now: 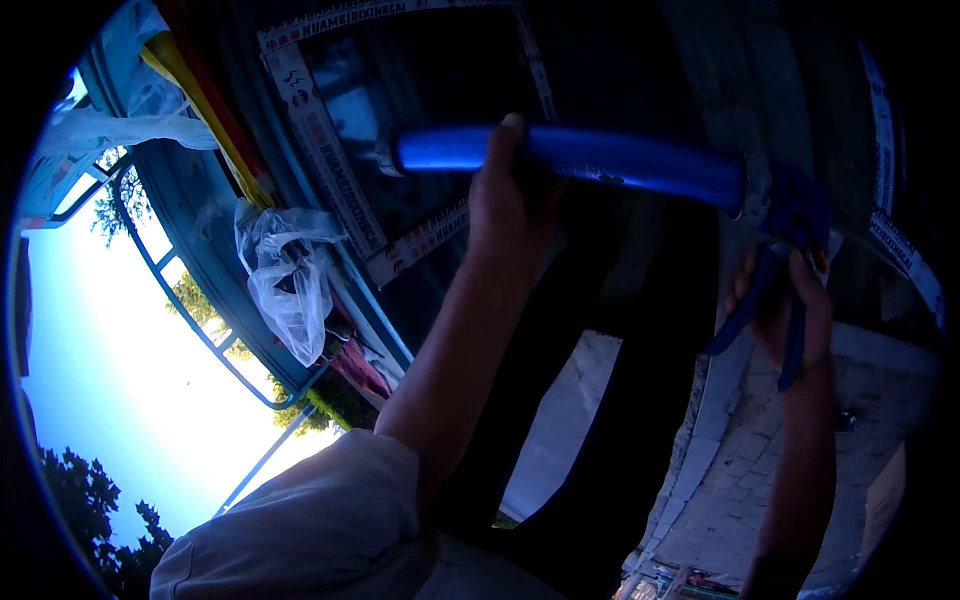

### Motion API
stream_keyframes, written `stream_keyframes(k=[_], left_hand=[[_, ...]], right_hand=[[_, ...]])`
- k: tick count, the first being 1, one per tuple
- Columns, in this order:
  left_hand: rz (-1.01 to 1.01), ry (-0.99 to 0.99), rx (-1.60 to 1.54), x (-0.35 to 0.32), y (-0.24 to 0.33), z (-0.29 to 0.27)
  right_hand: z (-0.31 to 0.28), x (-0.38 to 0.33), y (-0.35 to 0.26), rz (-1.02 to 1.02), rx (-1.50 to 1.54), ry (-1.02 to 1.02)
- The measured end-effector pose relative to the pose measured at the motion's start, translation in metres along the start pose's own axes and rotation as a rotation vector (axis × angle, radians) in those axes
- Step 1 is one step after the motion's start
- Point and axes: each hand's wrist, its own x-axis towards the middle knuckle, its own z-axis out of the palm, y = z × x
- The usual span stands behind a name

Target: The person uses a caulking gun to apply sealant along the edges of several window frames located on the ground and in the back of a vehicle. The person handles the gun with both hands and moves it along the frame joints while squeezing the trigger.

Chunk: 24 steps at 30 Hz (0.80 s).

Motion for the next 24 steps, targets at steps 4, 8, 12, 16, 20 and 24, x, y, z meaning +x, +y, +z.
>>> stream_keyframes(k=[4,8,12,16,20,24], left_hand=[[-0.025,0.023,-0.007,-0.005,-0.013,-0.01],[-0.059,0.068,0.014,-0.016,-0.021,-0.017],[-0.065,0.111,-0.015,-0.024,-0.031,-0.022],[-0.079,0.092,-0.043,-0.029,-0.036,-0.029],[-0.097,0.115,-0.076,-0.037,-0.043,-0.033],[-0.127,0.143,-0.125,-0.037,-0.048,-0.039]], right_hand=[[-0.004,-0.011,0.007,0.008,-0.021,0.025],[-0.006,-0.02,0.01,0.038,-0.054,0.044],[-0.015,-0.028,0.015,0.046,-0.048,0.098],[-0.018,-0.034,0.015,0.079,-0.08,0.092],[-0.02,-0.041,0.017,0.094,-0.076,0.141],[-0.019,-0.043,0.014,0.119,-0.123,0.118]])
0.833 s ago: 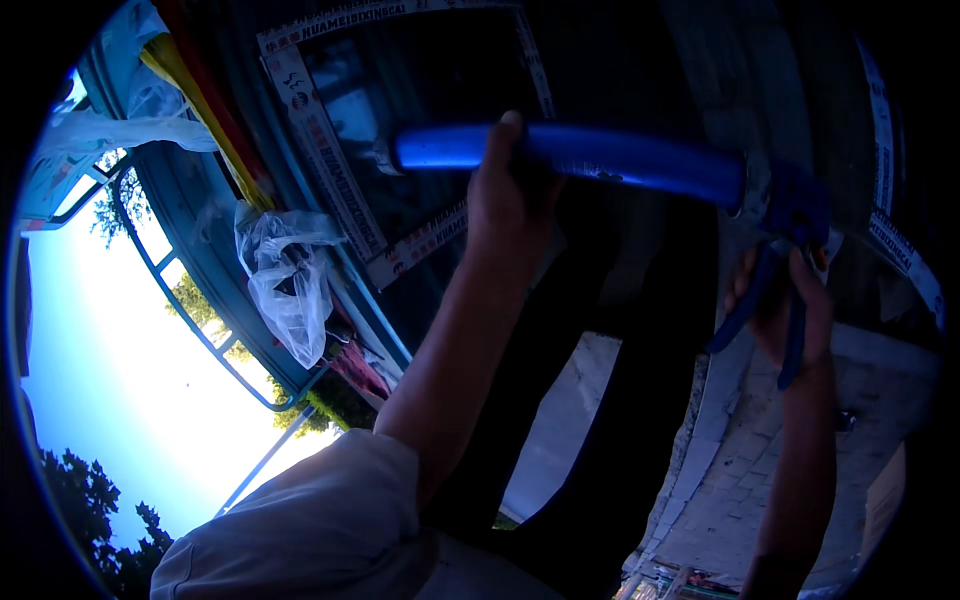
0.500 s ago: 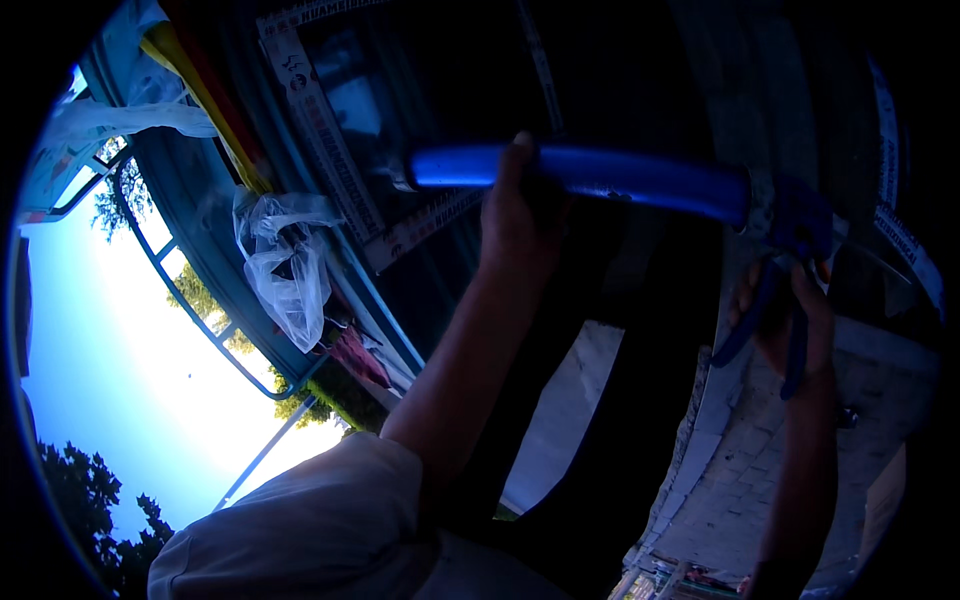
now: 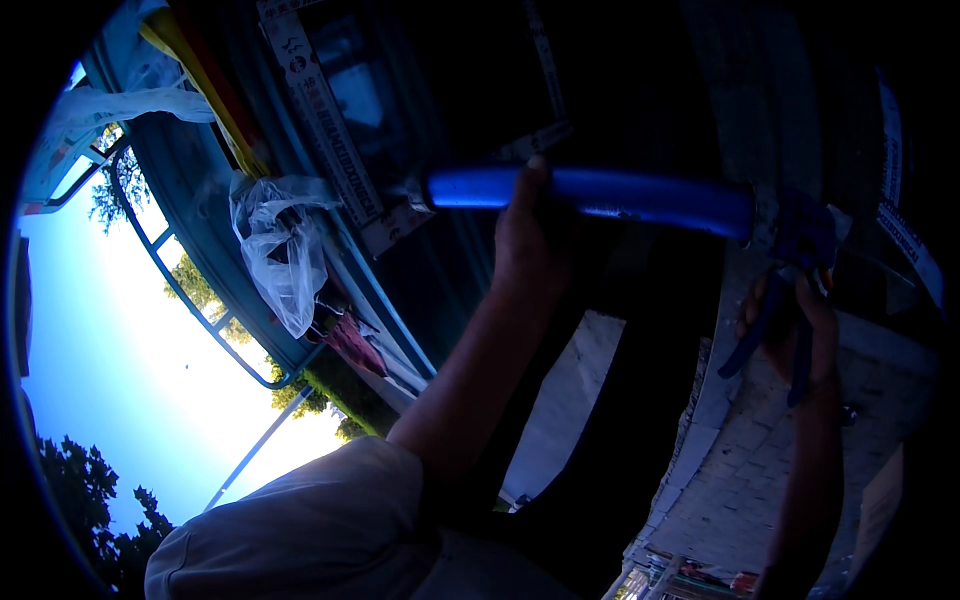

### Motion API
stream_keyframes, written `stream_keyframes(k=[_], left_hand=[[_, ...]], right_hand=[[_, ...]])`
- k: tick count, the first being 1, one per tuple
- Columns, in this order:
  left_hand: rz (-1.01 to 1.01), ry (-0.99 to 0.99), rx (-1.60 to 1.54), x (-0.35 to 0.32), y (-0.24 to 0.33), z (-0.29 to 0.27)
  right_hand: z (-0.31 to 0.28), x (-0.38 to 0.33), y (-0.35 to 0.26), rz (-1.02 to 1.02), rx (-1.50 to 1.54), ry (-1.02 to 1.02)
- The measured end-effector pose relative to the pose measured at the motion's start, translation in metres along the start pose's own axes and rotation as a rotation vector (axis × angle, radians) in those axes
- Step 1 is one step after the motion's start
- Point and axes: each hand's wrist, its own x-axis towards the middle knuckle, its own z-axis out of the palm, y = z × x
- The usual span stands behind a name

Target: The person uses a caulking gun to apply sealant along the edges of several window frames located on the ground and in the back of a vehicle. The person handles the gun with both hands and moves it along the frame joints while squeezing the trigger.

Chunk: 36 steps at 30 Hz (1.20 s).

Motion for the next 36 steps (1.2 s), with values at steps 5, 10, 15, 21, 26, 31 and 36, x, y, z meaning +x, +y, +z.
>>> stream_keyframes(k=[5,10,15,21,26,31,36], left_hand=[[-0.01,0.003,-0.02,-0.008,-0.004,-0.003],[0.015,-0.039,-0.046,-0.003,-0.007,-0.008],[-0.011,-0.052,-0.078,-0.009,0.0,-0.001],[-0.008,-0.041,-0.139,-0.01,0.013,0.015],[-0.044,-0.077,-0.255,-0.028,0.036,0.023],[-0.254,0.041,-0.216,-0.079,0.025,0.017],[-0.197,-0.203,-0.196,-0.082,0.05,0.001]], right_hand=[[-0.005,-0.006,-0.002,0.033,0.027,0.0],[-0.004,-0.001,-0.011,0.047,0.053,-0.021],[0.003,-0.001,-0.034,0.03,0.059,0.078],[0.047,0.012,-0.073,0.039,-0.118,0.107],[0.034,0.014,-0.105,0.175,-0.319,0.177],[0.084,-0.077,-0.138,0.212,-0.227,0.39],[0.133,-0.122,-0.105,0.095,0.079,0.428]])
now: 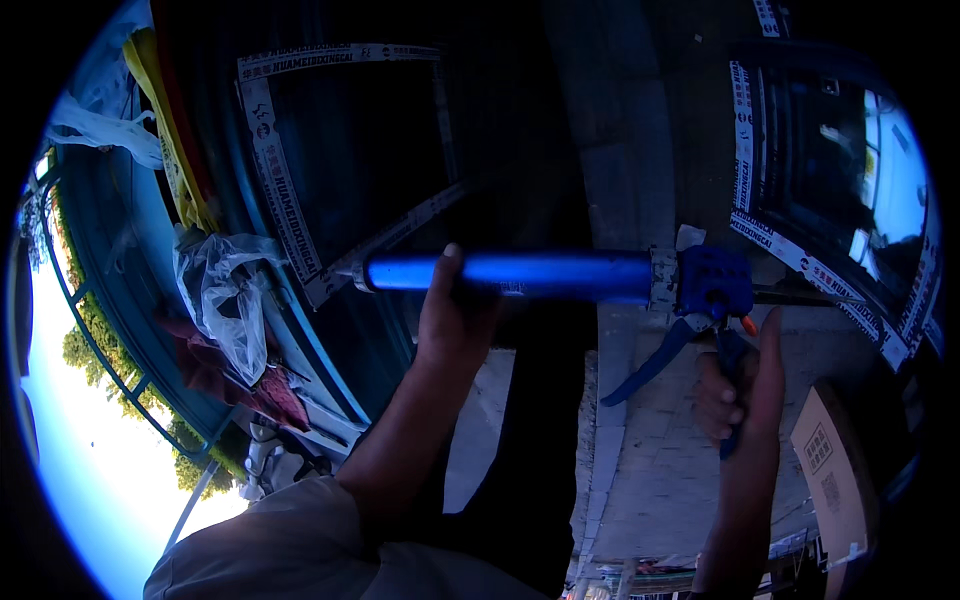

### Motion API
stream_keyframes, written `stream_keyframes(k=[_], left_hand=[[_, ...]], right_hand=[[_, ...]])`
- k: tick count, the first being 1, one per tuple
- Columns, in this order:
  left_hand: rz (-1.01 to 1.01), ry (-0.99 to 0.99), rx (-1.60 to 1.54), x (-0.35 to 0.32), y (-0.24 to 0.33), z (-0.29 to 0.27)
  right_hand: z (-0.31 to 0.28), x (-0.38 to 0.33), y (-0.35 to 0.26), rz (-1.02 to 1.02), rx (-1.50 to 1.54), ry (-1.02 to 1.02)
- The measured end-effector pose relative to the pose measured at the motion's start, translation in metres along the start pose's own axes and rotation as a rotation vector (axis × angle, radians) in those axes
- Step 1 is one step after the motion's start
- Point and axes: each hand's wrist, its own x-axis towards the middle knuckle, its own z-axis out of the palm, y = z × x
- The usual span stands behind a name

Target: The person uses a caulking gun to apply sealant along the edges of several window frames located on the ground and in the back of a vehicle. The person handles the gun with both hands and moves it along the frame joints while squeezing the trigger.

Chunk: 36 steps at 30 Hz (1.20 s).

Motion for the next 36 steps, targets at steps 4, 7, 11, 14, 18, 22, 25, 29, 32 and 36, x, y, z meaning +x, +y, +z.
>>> stream_keyframes(k=[4,7,11,14,18,22,25,29,32,36], left_hand=[[-0.132,-0.134,0.126,-0.006,-0.006,0.024],[-0.203,-0.31,0.163,0.001,-0.012,0.031],[-0.243,-0.361,0.139,0.01,-0.01,0.034],[-0.336,-0.265,0.198,0.001,-0.018,0.047],[-0.324,-0.238,0.199,0.035,-0.025,0.016],[-0.321,-0.292,0.352,0.046,-0.055,0.014],[-0.296,-0.257,0.425,0.049,-0.083,0.016],[-0.174,-0.162,0.466,0.061,-0.11,0.017],[-0.052,-0.085,0.472,0.083,-0.105,0.023],[0.11,-0.087,0.62,0.107,-0.084,0.023]], right_hand=[[-0.006,-0.063,0.03,-0.122,0.231,-0.016],[-0.009,-0.09,0.058,-0.23,0.28,0.021],[0.016,-0.099,0.083,-0.291,0.258,0.061],[-0.006,-0.118,0.115,-0.395,0.211,0.007],[0.008,-0.097,0.148,-0.223,0.193,0.111],[-0.008,-0.1,0.178,-0.151,0.355,0.125],[-0.031,-0.094,0.205,-0.11,0.423,0.124],[-0.041,-0.079,0.227,-0.051,0.214,0.309],[-0.057,-0.081,0.202,-0.165,-0.933,0.507],[-0.088,-0.018,0.102,-0.569,-0.633,0.794]])
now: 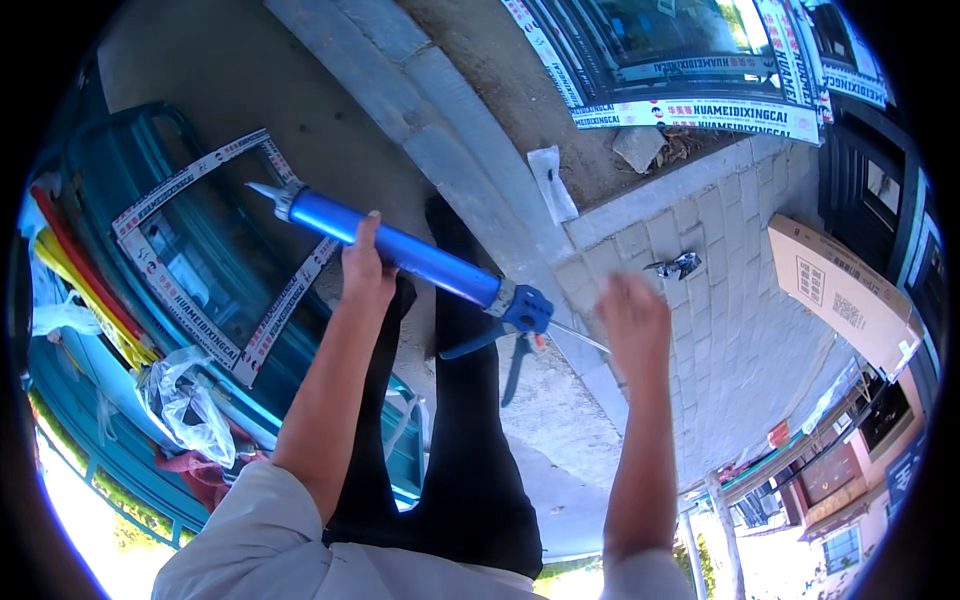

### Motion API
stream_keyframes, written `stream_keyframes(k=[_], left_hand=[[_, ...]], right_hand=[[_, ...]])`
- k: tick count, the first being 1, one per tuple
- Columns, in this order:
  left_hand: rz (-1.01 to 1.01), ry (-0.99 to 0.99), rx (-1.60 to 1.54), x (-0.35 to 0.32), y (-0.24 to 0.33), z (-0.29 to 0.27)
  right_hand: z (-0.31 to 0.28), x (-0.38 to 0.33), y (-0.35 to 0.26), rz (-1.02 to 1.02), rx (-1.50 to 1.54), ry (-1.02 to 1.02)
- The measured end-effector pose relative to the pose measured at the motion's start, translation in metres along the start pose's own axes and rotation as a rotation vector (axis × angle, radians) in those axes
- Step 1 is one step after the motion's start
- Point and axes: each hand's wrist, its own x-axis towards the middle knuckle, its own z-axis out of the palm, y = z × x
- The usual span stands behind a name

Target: The person uses a caulking gun to apply sealant along the edges of several window frames located on the ground and in the back of a vehicle. The person handles the gun with both hands and moves it along the frame joints while squeezing the trigger.

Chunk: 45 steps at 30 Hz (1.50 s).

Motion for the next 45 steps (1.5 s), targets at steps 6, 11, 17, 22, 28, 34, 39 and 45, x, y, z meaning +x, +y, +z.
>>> stream_keyframes(k=[6,11,17,22,28,34,39,45], left_hand=[[-0.036,-0.065,0.109,-0.002,-0.022,0.035],[-0.128,-0.164,0.092,-0.015,-0.051,0.058],[-0.176,-0.261,0.095,-0.041,-0.081,0.075],[-0.194,-0.294,0.065,-0.071,-0.087,0.087],[-0.237,-0.411,0.128,-0.122,-0.091,0.106],[-0.273,-0.487,0.143,-0.149,-0.101,0.107],[-0.369,-0.504,0.204,-0.171,-0.098,0.103],[-0.442,-0.516,0.251,-0.176,-0.096,0.09]], right_hand=[[0.082,0.268,0.151,-0.137,-0.38,-0.115],[0.129,0.341,0.234,-0.108,-0.746,-0.094],[0.137,0.337,0.239,-0.062,-0.684,-0.085],[0.129,0.299,0.165,-0.293,-0.209,-0.11],[0.107,0.248,0.051,-0.31,-0.133,-0.391],[0.121,0.246,-0.006,-0.18,0.182,-0.759],[0.133,0.241,-0.03,0.025,0.502,-0.949],[0.136,0.234,-0.04,0.145,0.771,-1.117]])
